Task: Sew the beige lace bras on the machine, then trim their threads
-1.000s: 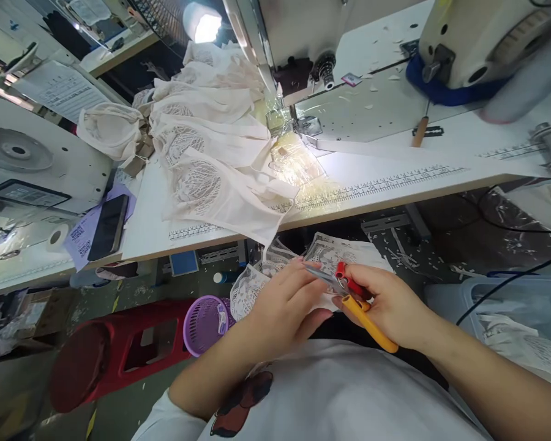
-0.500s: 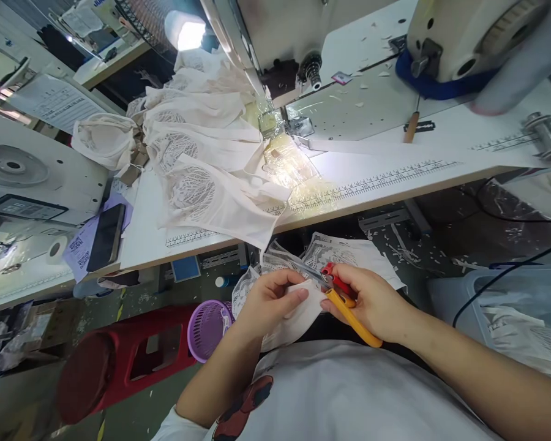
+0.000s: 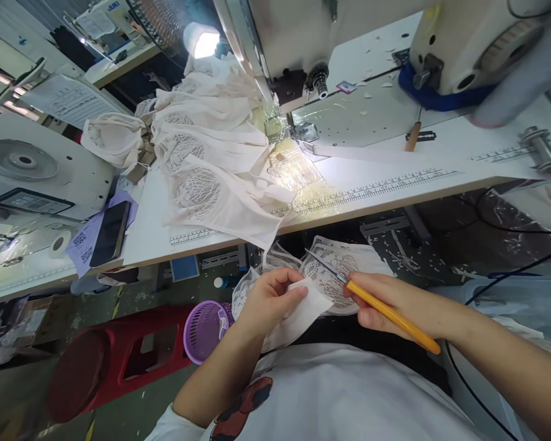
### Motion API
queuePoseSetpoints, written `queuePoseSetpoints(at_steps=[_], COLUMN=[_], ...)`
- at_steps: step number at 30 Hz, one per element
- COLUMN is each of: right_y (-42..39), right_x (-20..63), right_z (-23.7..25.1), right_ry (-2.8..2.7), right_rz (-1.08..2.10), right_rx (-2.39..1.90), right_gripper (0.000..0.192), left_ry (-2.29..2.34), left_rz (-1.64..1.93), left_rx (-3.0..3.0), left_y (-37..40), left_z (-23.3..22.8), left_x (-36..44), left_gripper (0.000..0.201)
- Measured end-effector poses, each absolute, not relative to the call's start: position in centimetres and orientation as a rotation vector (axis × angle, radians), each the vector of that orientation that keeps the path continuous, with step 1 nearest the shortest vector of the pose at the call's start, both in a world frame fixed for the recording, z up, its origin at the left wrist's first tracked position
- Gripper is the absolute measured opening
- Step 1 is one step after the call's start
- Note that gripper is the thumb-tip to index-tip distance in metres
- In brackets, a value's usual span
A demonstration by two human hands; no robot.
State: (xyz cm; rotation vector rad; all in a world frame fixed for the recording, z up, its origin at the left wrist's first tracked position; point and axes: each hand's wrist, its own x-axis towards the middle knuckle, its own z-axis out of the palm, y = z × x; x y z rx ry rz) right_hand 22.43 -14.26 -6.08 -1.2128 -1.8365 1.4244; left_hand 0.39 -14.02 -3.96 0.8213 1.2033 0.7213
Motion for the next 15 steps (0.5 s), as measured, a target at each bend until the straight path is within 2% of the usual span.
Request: queuePoseSetpoints(at_steps=[5,15], right_y=[-13.3,-13.5], right_x=[23.7,24.1], right_z=[-5.9,-7.2], right_ry=[-2.293,-2.433], right_rz=[1.581,1.468], right_rx=[-0.961,-1.128], right_gripper=[0.041,0.031], left_ry=[1.207,1.282], left_rz=[0.724,0.697], left_rx=[0.843,0.853], left_y=[-14.0,-13.9], left_z=[-3.9,-3.9], left_x=[0.5,0.6], left_gripper=[0.021,0.018])
